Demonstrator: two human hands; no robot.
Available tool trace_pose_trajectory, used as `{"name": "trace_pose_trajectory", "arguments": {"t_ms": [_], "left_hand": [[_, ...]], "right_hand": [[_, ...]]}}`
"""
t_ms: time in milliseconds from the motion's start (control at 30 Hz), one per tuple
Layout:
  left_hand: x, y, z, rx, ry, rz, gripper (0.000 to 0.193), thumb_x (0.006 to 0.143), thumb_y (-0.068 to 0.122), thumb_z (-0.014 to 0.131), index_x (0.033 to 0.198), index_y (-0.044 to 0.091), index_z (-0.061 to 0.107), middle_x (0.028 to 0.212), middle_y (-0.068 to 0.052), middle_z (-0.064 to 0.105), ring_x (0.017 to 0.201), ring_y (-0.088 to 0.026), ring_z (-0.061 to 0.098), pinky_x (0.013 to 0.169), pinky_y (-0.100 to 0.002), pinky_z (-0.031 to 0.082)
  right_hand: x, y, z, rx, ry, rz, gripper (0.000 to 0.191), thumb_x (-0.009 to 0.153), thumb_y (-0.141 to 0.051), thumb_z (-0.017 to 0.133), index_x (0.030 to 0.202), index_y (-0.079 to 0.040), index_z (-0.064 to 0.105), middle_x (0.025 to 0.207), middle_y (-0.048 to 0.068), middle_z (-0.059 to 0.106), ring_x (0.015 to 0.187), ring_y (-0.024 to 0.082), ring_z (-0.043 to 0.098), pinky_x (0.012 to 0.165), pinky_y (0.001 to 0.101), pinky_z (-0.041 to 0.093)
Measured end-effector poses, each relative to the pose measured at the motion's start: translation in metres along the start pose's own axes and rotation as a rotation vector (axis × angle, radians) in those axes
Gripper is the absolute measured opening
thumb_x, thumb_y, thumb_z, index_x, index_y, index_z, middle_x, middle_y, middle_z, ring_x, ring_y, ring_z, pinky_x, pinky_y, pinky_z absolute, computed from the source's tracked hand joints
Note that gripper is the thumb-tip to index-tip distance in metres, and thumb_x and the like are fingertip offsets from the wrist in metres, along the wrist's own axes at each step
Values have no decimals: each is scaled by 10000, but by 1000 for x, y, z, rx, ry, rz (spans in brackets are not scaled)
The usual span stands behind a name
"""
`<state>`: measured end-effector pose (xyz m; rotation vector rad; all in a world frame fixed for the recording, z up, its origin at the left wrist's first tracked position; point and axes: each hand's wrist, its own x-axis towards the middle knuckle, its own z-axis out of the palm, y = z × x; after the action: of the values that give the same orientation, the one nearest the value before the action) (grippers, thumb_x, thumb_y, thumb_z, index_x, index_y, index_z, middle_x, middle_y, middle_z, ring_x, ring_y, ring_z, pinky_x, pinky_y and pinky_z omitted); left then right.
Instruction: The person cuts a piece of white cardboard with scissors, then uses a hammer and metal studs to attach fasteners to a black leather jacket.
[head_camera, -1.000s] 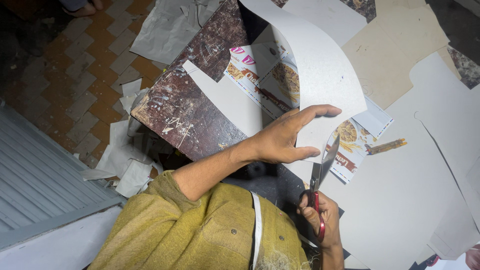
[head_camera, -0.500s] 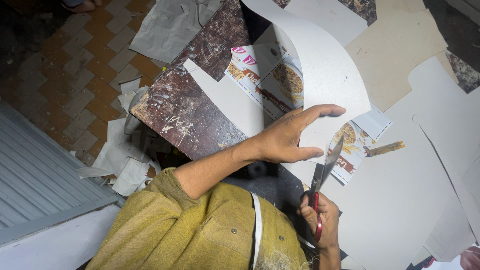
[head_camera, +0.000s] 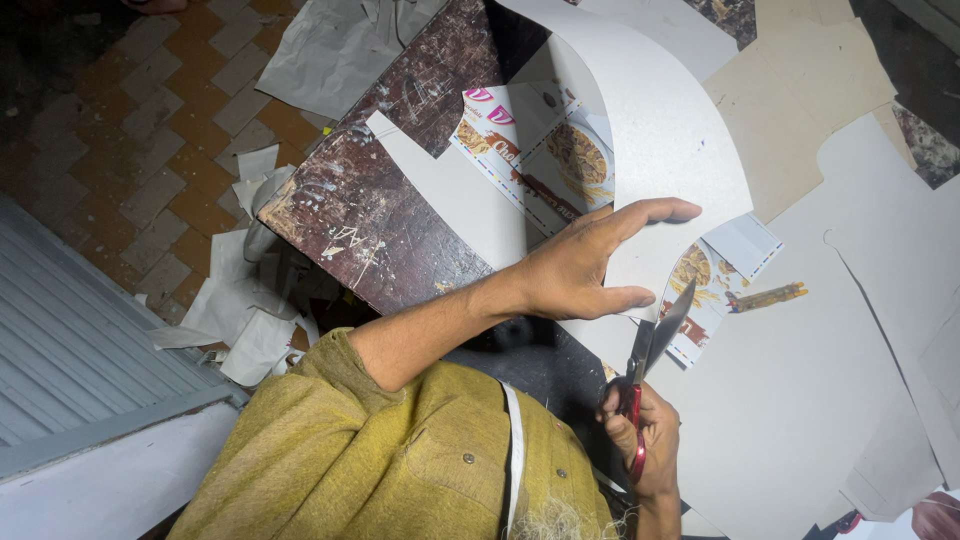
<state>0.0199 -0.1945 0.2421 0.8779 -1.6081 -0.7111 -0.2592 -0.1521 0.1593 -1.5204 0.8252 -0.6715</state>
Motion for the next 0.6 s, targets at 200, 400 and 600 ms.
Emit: {"name": "trace_pose_trajectory", "arguments": {"t_ms": [200,400,600], "left_hand": [[0,0,-1,-5,-5,-1,864,815,71,804,1558,64,363,1566,-140,491,1518,-285,456,1330,-431,350],[0,0,0,5,1,-6,867,817,79,808,1565,73,370,1580,-134,489,1525,-281,459,1336,-427,356],[-1,1,2,-5,14,7,866,816,73,810,1564,68,374,1582,-129,492,1526,-275,462,1334,-423,362]], "right_hand": [[0,4,-1,-192,72,4,523,858,-570,724,744,-69,625,630,-1,594,587,100,544,539,245,420],[-1,4,1,-224,106,-27,476,880,-507,728,725,-71,614,597,-27,565,547,74,499,502,233,372],[-1,3,9,-290,147,-39,452,910,-458,720,703,-70,617,582,-17,583,541,74,518,502,230,388]]}}
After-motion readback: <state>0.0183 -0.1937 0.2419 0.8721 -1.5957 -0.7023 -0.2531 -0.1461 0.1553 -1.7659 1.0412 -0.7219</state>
